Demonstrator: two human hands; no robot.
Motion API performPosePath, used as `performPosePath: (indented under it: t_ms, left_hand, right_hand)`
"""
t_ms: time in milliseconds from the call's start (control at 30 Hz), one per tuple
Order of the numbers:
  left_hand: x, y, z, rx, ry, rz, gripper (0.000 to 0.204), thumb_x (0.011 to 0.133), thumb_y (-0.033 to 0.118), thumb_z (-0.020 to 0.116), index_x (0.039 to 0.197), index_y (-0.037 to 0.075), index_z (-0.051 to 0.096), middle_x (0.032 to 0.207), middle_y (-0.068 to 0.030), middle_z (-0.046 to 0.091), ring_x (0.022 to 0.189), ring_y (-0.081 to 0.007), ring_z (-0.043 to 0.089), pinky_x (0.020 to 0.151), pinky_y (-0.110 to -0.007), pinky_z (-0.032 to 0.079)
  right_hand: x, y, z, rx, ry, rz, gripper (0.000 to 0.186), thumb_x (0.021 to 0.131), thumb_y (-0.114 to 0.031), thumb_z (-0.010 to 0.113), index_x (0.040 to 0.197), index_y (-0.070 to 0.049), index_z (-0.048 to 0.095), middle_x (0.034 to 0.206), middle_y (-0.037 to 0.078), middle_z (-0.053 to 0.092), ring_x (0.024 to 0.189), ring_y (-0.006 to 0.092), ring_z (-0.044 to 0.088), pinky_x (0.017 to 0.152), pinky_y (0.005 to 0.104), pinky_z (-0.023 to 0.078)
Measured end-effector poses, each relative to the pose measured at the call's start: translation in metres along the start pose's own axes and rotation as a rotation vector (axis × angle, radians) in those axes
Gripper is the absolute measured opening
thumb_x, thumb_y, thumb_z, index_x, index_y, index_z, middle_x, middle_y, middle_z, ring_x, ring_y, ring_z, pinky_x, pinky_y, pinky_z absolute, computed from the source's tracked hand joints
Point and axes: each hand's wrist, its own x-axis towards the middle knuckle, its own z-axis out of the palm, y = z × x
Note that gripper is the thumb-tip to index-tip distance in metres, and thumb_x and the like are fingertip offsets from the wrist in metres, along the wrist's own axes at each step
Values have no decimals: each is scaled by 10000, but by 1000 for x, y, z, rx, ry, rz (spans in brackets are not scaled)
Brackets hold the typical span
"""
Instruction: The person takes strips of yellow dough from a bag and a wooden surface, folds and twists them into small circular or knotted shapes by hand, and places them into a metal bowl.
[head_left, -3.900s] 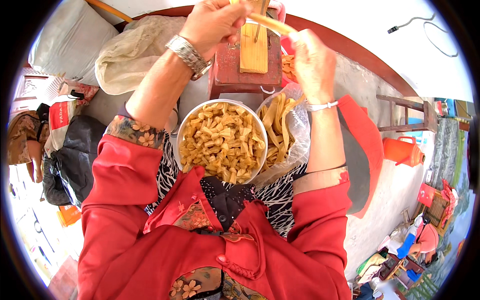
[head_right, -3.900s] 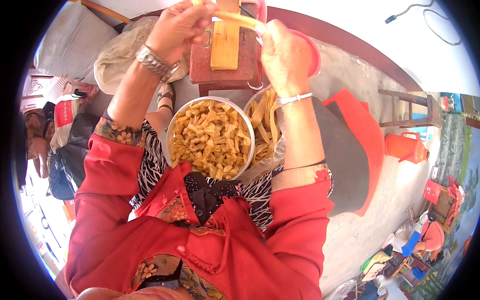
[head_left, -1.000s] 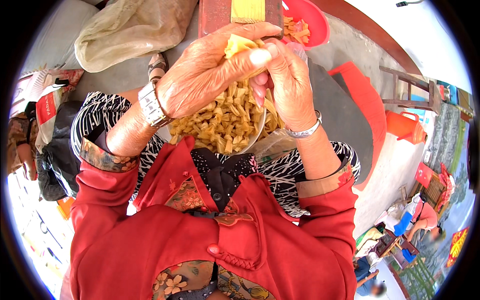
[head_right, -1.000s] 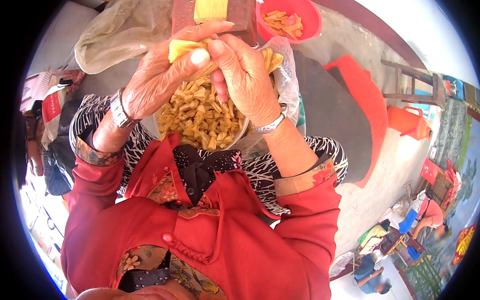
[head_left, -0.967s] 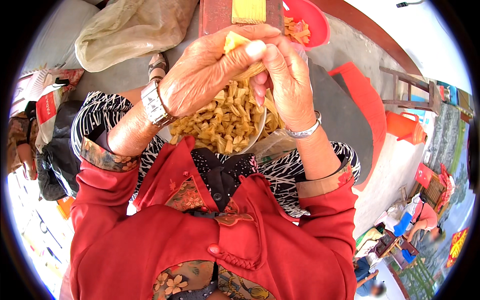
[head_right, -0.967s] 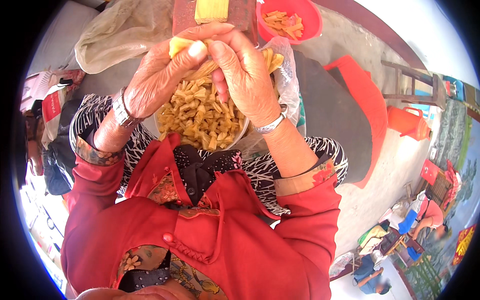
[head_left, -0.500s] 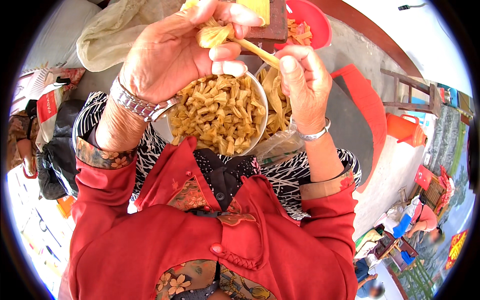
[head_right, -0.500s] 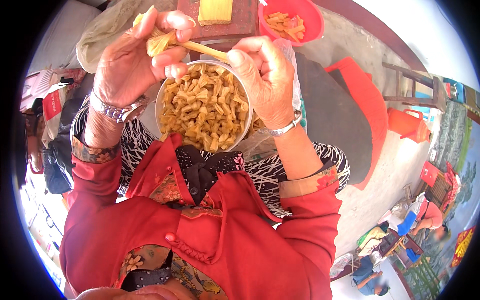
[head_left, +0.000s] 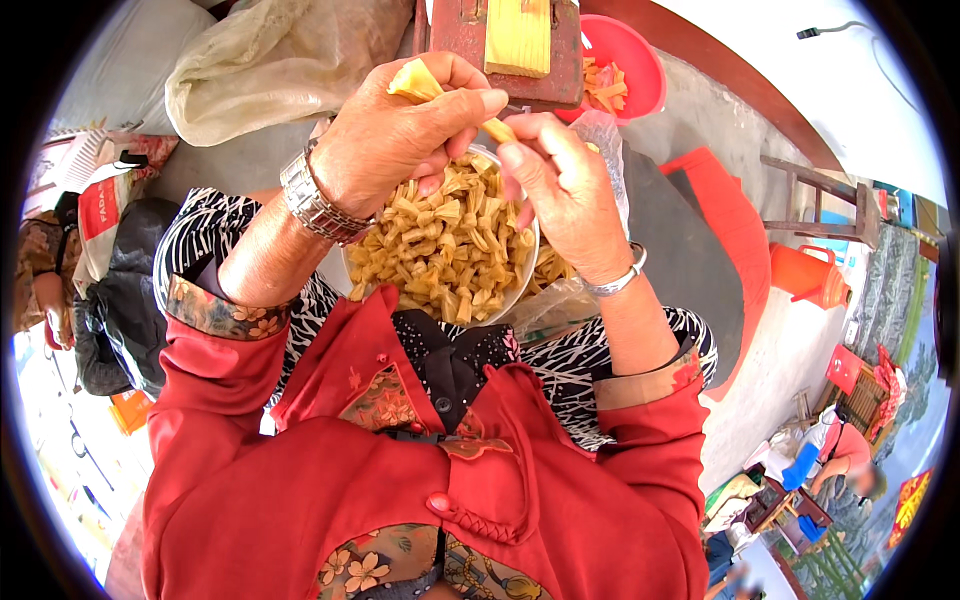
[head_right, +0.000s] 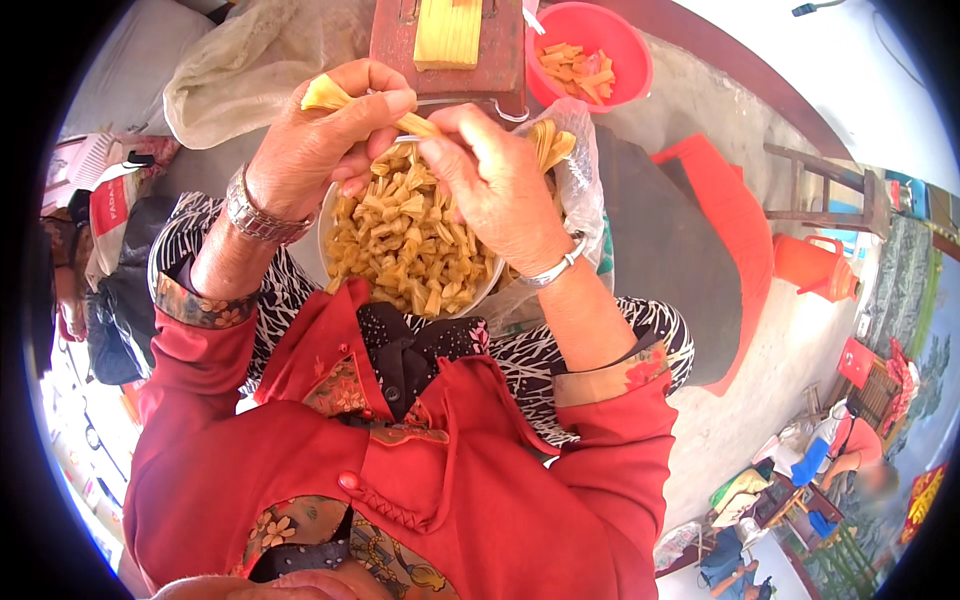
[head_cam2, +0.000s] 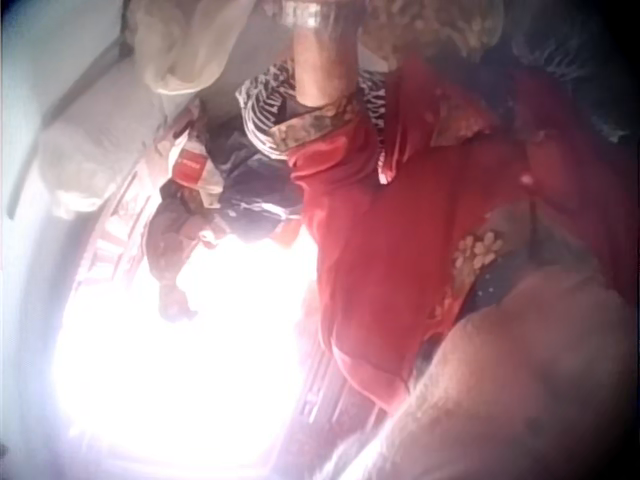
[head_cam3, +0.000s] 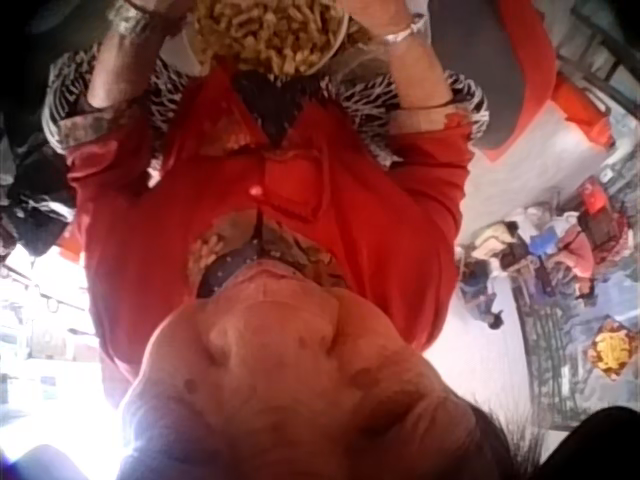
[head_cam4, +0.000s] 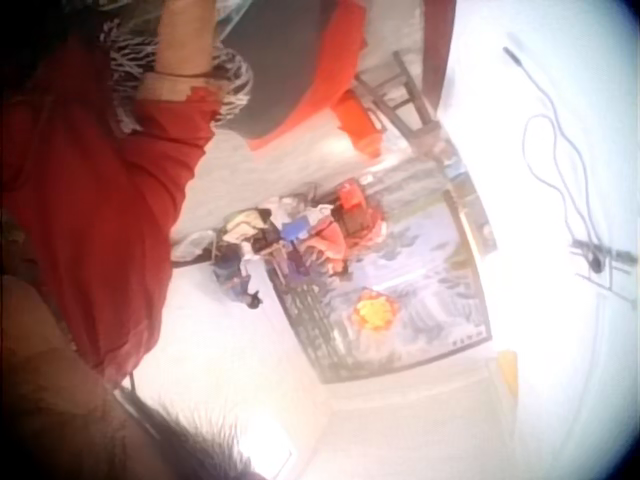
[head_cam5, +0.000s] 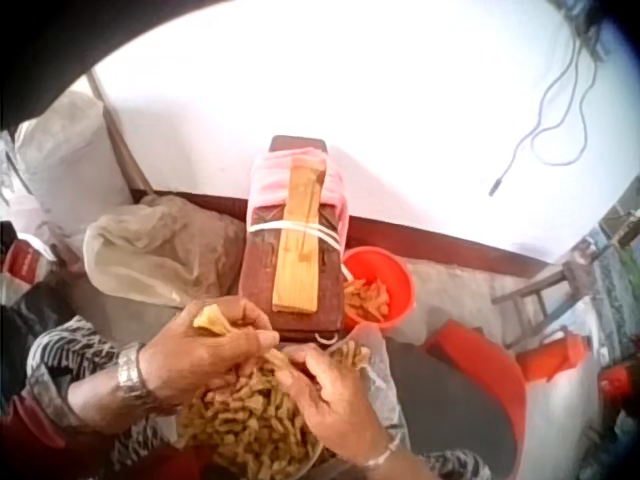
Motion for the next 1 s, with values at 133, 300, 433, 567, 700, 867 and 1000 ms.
performPosePath:
  t_ms: [133, 300, 433, 567, 700, 867, 1000]
  left_hand:
    - [4, 7, -18, -295, 10, 85, 106, 859, 150, 619, 894, 56, 584, 576, 58, 430, 430, -19, 337, 375, -187, 288]
    - [12, 28, -25, -275, 51, 205, 87, 858, 144, 621, 866, 65, 584, 572, 68, 387, 448, -23, 329, 390, -204, 290]
    - [49, 37, -27, -155, 83, 312, 169, 885, 231, 606, 915, 66, 587, 601, 82, 385, 465, -10, 306, 407, -180, 266]
    - [81, 46, -21, -261, 30, 368, 78, 889, 125, 587, 853, 60, 610, 617, 30, 535, 458, -61, 437, 432, -190, 390]
    - [100, 29, -21, 318, 345, 484, 126, 852, 124, 591, 765, 34, 583, 634, 18, 572, 507, -83, 493, 458, -222, 381]
    - [63, 28, -28, 637, 251, 428, 131, 804, 123, 587, 780, -6, 576, 657, -108, 540, 587, -181, 550, 524, -321, 440]
    - [21, -4, -17, 697, -322, 348, 260, 858, 276, 653, 856, 20, 611, 601, 44, 500, 534, -36, 402, 458, -235, 319]
  right_hand:
    - [4, -14, -6, -177, 2, -361, 269, 937, -192, 526, 769, 18, 538, 636, 92, 504, 531, 204, 492, 527, 301, 397]
    - [18, -28, -33, -484, 66, -447, 266, 920, -220, 557, 754, -12, 562, 562, 71, 487, 473, 195, 474, 455, 302, 363]
    - [50, -42, -50, -537, 275, -538, 275, 922, -259, 555, 769, -32, 579, 574, 64, 534, 478, 160, 503, 459, 285, 380]
    - [79, -37, -61, -693, 427, -550, 278, 914, -278, 555, 771, -39, 569, 566, 111, 523, 502, 282, 516, 480, 352, 403]
    - [96, -7, -57, -878, 482, -572, 291, 909, -306, 553, 761, -55, 557, 563, 148, 511, 548, 368, 517, 497, 422, 398]
    - [60, 0, -66, -672, 407, -305, 290, 917, -297, 552, 781, -42, 566, 560, 135, 513, 502, 315, 495, 483, 384, 388]
    - [30, -14, -49, -542, 369, -476, 269, 919, -284, 559, 809, -40, 581, 571, 116, 495, 480, 245, 485, 489, 339, 396]
